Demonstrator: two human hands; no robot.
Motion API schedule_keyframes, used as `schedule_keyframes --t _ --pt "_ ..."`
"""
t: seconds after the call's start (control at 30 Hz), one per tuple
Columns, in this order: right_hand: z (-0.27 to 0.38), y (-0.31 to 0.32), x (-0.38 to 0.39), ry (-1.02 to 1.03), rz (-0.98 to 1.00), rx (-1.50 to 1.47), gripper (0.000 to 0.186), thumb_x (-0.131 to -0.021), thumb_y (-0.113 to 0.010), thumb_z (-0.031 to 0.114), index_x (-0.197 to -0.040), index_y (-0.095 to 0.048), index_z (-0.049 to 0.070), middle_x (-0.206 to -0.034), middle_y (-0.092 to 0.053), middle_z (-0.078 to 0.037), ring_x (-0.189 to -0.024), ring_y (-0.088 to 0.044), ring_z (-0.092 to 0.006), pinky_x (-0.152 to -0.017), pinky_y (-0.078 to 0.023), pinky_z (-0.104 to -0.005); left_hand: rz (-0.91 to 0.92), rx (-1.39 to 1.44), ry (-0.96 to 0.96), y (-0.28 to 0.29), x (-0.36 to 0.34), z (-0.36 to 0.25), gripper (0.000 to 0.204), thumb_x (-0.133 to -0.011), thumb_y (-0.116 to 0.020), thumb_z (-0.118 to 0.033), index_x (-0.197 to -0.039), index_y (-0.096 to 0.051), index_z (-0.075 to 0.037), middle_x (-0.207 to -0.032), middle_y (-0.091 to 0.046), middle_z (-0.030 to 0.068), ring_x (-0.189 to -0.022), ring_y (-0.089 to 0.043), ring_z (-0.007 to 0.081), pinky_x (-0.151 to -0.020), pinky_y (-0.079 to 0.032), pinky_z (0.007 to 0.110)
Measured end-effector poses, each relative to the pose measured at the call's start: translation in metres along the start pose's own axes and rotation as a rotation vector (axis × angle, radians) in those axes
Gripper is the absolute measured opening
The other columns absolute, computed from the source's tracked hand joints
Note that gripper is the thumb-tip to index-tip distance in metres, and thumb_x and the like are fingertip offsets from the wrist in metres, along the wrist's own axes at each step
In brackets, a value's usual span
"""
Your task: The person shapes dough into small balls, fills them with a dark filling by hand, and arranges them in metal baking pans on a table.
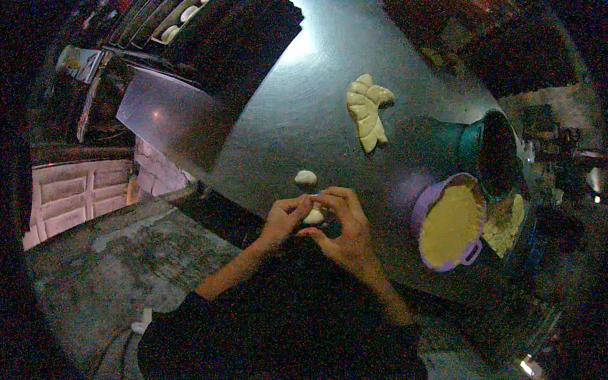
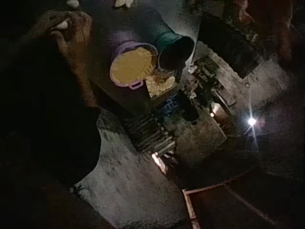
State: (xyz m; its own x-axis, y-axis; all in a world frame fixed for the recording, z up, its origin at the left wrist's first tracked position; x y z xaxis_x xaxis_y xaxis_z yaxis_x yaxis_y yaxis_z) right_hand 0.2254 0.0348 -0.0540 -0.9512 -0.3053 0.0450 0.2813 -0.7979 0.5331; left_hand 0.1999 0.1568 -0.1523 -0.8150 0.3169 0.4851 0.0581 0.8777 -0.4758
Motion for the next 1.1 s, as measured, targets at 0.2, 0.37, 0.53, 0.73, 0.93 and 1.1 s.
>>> schedule_keyframes --t 0.2,0.37,0.53,0.73,0.93,1.1 --pt "-0.113 -0.086 0.001 -0.697 0.198 -0.718 0.052 -0.078 -0.075 -0.004 -0.119 -0.044 0.004 -0.097 -0.062 -0.006 -0.090 -0.061 -0.0118 -0.078 -0.052 -0.0240 -0.153 -0.627 -0.190 0.052 -0.030 0.012 0.032 -0.098 -0.056 -0.024 -0.119 -0.064 -0.002 -0.098 -0.068 0.0101 -0.088 -0.064 0.0166 -0.077 -0.050 0.030" --pt "-0.133 -0.065 -0.074 -0.351 0.020 -0.229 0.025 -0.087 -0.066 0.003 -0.111 -0.058 0.000 -0.097 -0.063 -0.007 -0.090 -0.061 -0.0142 -0.074 -0.050 -0.0281 -0.394 -0.396 -0.199 0.103 -0.077 0.007 0.034 -0.102 -0.048 -0.024 -0.127 -0.058 -0.004 -0.096 -0.064 0.0071 -0.092 -0.059 0.0153 -0.083 -0.045 0.027" --pt "-0.146 -0.078 -0.078 -0.109 -0.005 0.185 0.022 -0.090 -0.062 0.007 -0.111 -0.065 0.004 -0.101 -0.060 -0.014 -0.093 -0.059 -0.0289 -0.081 -0.048 -0.0357 -0.322 -0.351 -0.174 0.119 -0.114 -0.023 0.030 -0.101 -0.050 -0.023 -0.121 -0.062 -0.004 -0.093 -0.060 0.0046 -0.086 -0.057 0.0137 -0.080 -0.045 0.026" --pt "-0.187 -0.003 -0.052 -0.535 -0.590 0.205 0.027 -0.092 -0.064 0.020 -0.107 -0.061 -0.001 -0.102 -0.059 -0.019 -0.093 -0.057 -0.0334 -0.083 -0.046 -0.0410 -0.284 -0.749 -0.407 0.110 -0.108 -0.063 0.018 -0.093 -0.059 -0.012 -0.107 -0.066 -0.003 -0.087 -0.056 0.0064 -0.082 -0.057 0.0151 -0.073 -0.046 0.027" --pt "-0.243 0.020 -0.088 -0.417 -0.761 0.255 0.040 -0.080 -0.078 0.033 -0.095 -0.062 0.000 -0.084 -0.061 -0.012 -0.070 -0.059 -0.0227 -0.065 -0.048 -0.0329 0.084 -0.919 -0.629 0.033 -0.139 -0.061 0.049 -0.083 -0.058 -0.001 -0.131 -0.052 -0.009 -0.127 -0.056 0.0139 -0.117 -0.055 0.0285 -0.098 -0.044 0.035" --pt "-0.273 0.007 -0.055 -0.441 -0.534 -0.454 0.022 -0.082 -0.075 0.017 -0.087 -0.059 0.002 -0.079 -0.058 -0.001 -0.069 -0.052 -0.0110 -0.063 -0.046 -0.0281 0.427 -1.312 -0.679 -0.039 -0.176 -0.011 0.074 -0.081 -0.059 -0.001 -0.149 -0.032 -0.012 -0.153 -0.034 0.0137 -0.144 -0.029 0.0275 -0.116 -0.024 0.050"
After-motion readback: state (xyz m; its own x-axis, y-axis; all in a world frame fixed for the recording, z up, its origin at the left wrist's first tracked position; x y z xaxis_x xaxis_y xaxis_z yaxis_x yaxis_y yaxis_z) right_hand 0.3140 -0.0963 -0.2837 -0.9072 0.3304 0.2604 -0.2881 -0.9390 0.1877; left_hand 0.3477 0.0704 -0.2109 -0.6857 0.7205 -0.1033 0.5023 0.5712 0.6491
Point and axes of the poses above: each hand's wrist, its own x-axis away from the middle knuckle, its own y-axis out of the back of the hand, z = x × y, the point moved 6 cm from there along -x, towards the middle knuckle
